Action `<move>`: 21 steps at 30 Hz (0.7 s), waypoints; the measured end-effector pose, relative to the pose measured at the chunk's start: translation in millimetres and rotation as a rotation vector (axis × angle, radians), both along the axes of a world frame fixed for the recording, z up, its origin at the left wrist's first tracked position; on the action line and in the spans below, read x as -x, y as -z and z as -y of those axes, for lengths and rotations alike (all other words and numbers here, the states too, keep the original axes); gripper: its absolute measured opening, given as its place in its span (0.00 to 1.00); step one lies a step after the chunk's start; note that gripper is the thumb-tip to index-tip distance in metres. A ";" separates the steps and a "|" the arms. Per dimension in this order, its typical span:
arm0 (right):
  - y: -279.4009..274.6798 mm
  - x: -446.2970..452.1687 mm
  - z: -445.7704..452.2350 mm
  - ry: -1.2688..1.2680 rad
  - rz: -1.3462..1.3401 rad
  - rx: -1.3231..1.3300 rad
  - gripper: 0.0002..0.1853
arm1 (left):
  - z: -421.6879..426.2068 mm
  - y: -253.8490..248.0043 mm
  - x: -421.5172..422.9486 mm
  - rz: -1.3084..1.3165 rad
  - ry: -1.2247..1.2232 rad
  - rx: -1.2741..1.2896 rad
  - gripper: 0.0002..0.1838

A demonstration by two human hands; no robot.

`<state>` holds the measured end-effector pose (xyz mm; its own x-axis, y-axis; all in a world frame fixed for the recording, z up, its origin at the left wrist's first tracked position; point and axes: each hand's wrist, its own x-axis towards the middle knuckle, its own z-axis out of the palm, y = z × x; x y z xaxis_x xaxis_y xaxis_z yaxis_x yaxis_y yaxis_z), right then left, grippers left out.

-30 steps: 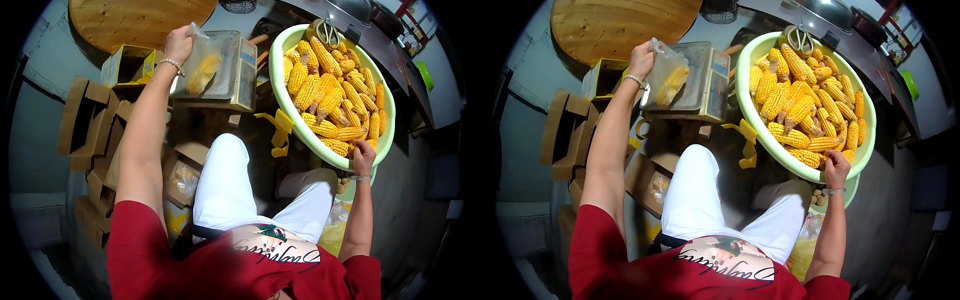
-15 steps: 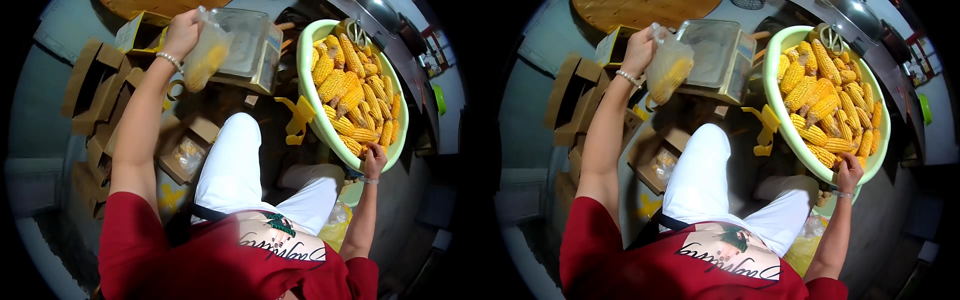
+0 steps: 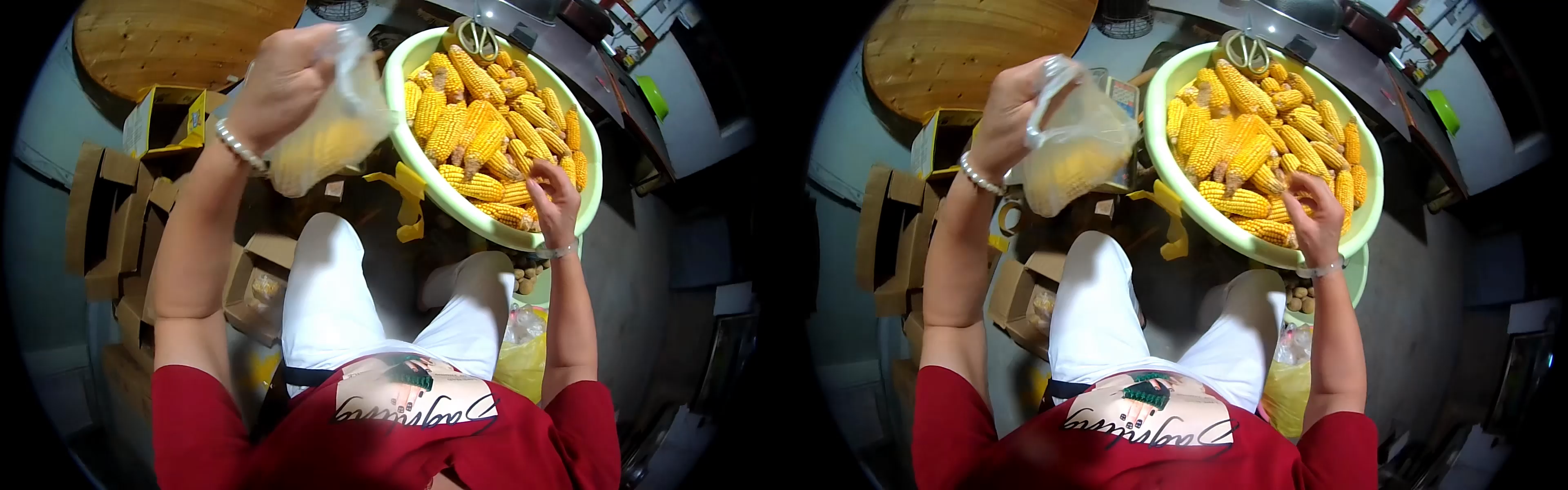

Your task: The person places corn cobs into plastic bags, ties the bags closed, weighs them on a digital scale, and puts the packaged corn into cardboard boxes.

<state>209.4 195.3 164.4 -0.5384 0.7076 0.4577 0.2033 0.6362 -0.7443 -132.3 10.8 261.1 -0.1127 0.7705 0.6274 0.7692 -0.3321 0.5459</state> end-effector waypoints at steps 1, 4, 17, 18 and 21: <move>-16.1 11.9 7.0 -0.080 -0.047 0.033 0.18 | -11.8 -8.7 -12.8 -0.043 0.037 0.004 0.09; -51.3 34.1 11.7 -0.243 -0.061 0.027 0.42 | -54.8 -17.8 -38.0 -0.090 0.138 0.012 0.08; -32.3 3.0 -2.7 -0.379 -0.169 0.640 0.19 | -116.6 30.6 -150.2 -0.073 0.228 0.269 0.09; -22.1 -2.5 -4.1 -0.360 -0.191 0.674 0.18 | -116.0 42.9 -152.9 0.059 0.272 0.183 0.08; -12.2 -9.5 1.6 -0.410 -0.397 0.776 0.17 | -108.2 56.3 -151.0 0.130 0.299 -0.016 0.09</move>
